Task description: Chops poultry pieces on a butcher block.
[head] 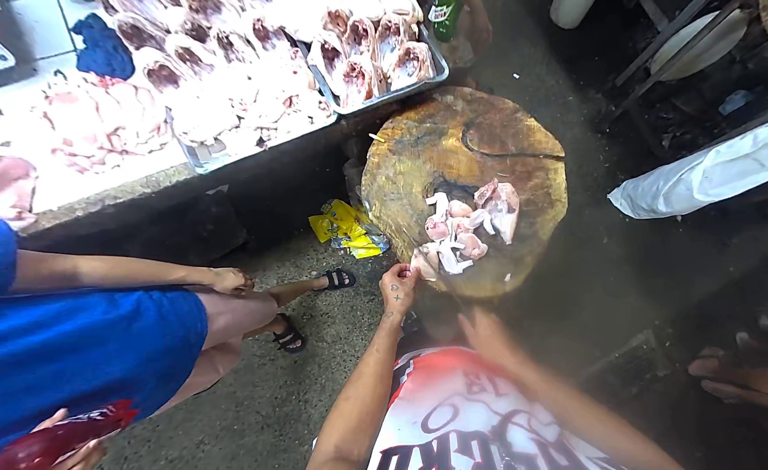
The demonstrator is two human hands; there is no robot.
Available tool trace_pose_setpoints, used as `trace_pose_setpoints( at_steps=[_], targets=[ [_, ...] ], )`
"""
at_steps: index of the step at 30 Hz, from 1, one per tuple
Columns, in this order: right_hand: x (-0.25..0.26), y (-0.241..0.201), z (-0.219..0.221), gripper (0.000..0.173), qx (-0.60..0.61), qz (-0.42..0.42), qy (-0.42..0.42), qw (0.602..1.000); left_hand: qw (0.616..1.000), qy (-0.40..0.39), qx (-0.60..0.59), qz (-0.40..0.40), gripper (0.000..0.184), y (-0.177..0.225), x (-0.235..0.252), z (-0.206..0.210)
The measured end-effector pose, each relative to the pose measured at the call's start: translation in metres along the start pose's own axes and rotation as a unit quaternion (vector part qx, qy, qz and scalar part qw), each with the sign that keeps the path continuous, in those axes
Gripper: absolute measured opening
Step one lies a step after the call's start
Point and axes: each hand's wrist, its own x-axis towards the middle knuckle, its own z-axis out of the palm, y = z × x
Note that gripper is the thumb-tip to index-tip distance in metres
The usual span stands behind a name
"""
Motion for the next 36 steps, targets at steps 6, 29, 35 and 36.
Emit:
trace_pose_setpoints(
  at_steps=[6, 29, 35, 36],
  targets=[
    [0.013, 0.006, -0.006, 0.054, 0.052, 0.021, -0.037, 0.998, 0.998, 0.014, 0.064, 0.003, 0.026, 0.008, 0.0, 0.0],
    [0.011, 0.084, -0.096, 0.039, 0.39, 0.006, 0.131, 0.911, 0.948, 0.044, 0.299, 0.102, 0.101, 0.08, 0.022, 0.088],
    [0.018, 0.134, -0.125, 0.043, 0.397, 0.072, 0.134, 0.905, 0.953, 0.071, 0.247, 0.16, 0.083, 0.146, 0.094, 0.113],
    [0.025, 0.141, -0.131, 0.045, 0.382, 0.072, 0.137, 0.911, 0.947, 0.038, 0.271, 0.167, 0.085, 0.166, 0.1, 0.115]
  ],
)
